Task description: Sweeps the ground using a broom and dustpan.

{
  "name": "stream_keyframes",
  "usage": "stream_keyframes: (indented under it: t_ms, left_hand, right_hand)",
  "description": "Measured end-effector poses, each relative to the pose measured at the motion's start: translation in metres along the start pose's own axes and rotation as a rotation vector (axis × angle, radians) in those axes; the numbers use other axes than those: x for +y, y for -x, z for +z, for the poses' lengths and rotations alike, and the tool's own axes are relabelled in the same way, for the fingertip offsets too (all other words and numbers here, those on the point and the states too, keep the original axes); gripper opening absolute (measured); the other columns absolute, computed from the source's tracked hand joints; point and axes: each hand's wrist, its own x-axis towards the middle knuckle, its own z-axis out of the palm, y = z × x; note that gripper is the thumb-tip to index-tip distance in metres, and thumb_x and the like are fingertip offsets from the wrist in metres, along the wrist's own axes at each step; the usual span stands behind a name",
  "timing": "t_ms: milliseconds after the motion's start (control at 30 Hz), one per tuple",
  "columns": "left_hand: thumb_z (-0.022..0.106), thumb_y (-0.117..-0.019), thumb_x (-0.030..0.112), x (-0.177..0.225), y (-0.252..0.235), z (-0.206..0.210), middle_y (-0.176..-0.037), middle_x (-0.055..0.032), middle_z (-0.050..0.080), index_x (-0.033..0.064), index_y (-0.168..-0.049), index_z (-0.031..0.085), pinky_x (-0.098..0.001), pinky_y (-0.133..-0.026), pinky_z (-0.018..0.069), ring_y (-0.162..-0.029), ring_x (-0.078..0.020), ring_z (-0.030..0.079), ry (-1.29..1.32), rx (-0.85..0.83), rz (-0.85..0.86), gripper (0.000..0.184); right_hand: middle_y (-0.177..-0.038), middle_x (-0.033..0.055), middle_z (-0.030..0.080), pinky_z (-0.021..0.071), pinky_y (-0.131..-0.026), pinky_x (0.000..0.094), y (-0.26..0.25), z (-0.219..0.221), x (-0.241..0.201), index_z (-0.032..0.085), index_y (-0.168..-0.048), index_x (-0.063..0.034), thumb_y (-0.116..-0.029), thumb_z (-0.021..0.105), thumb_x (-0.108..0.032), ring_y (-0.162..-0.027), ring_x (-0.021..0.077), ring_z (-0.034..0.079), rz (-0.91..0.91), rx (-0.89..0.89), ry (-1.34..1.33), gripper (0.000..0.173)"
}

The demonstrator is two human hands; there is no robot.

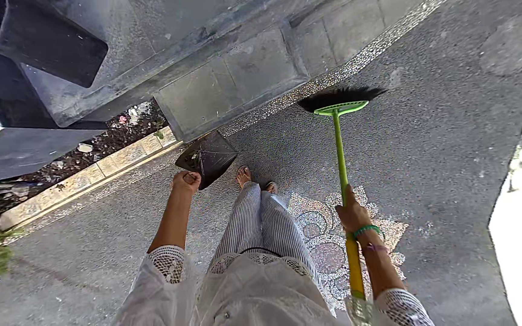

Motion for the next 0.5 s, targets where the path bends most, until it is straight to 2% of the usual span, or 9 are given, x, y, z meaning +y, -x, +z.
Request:
stream_keyframes:
  t_ms: [67,133,233,300,400,500]
  left_hand:
    - [0.041,-0.1042,0.016,-0.004,-0.001,0.002,-0.069,-0.0048,0.049,0.012,-0.097,0.043,-0.0222,-0.048,0.0489,-0.05,-0.0113,0.051,-0.006,0.006,0.015,0.008]
    - [0.041,-0.1038,0.017,-0.008,-0.003,0.003,-0.068,-0.0042,0.049,0.0123,-0.096,0.043,-0.0218,-0.048,0.0485,-0.049,-0.011,0.05,-0.005,0.019,0.026,0.009]
    - [0.041,-0.1036,0.019,-0.018,0.002,0.004,-0.067,-0.0035,0.049,0.0128,-0.095,0.043,-0.0216,-0.048,0.048,-0.049,-0.0104,0.051,-0.021,0.028,0.041,0.011]
    - [0.041,-0.1035,0.018,-0.024,0.005,0.003,-0.068,-0.004,0.049,0.0122,-0.096,0.044,-0.0217,-0.049,0.0482,-0.05,-0.0106,0.051,-0.026,0.013,0.048,0.011]
    - [0.039,-0.1038,0.02,-0.026,0.008,-0.001,-0.068,-0.0046,0.049,0.0121,-0.097,0.044,-0.021,-0.048,0.0476,-0.05,-0.0106,0.051,-0.002,-0.007,0.046,0.012]
    - [0.039,-0.1038,0.02,-0.026,0.006,-0.008,-0.068,-0.004,0.049,0.012,-0.097,0.044,-0.0223,-0.049,0.0479,-0.05,-0.0112,0.051,-0.022,-0.014,0.065,0.012]
  right_hand:
    - [-0.12,0.0334,0.064,0.0522,-0.093,0.0593,-0.003,0.025,-0.012,-0.008,-0.166,-0.0171,-0.1038,0.052,-0.018,-0.106,0.0464,0.067,-0.006,-0.103,0.092,0.087]
    - [-0.122,0.0327,0.064,0.0518,-0.095,0.0582,0.013,0.062,-0.021,-0.013,-0.165,-0.0167,-0.1045,0.051,-0.019,-0.11,0.0454,0.066,-0.049,-0.24,0.171,0.088]
    - [-0.121,0.0305,0.065,0.0524,-0.095,0.059,0.044,0.109,-0.022,-0.016,-0.164,-0.023,-0.1024,0.05,-0.018,-0.111,0.0457,0.066,-0.131,-0.389,0.285,0.091]
    - [-0.118,0.0292,0.067,0.0522,-0.093,0.0601,0.058,0.11,-0.018,-0.008,-0.166,-0.0273,-0.1019,0.053,-0.017,-0.105,0.0457,0.068,-0.209,-0.421,0.239,0.089]
    - [-0.111,0.0284,0.069,0.0538,-0.086,0.0619,0.082,0.09,0.013,0.006,-0.168,-0.0254,-0.1,0.058,-0.013,-0.091,0.0445,0.07,-0.331,-0.386,0.089,0.086]
    - [-0.102,0.0282,0.069,0.0542,-0.075,0.0621,0.092,0.066,0.05,0.009,-0.168,-0.0262,-0.0992,0.058,-0.012,-0.078,0.0423,0.068,-0.323,-0.254,-0.005,0.085]
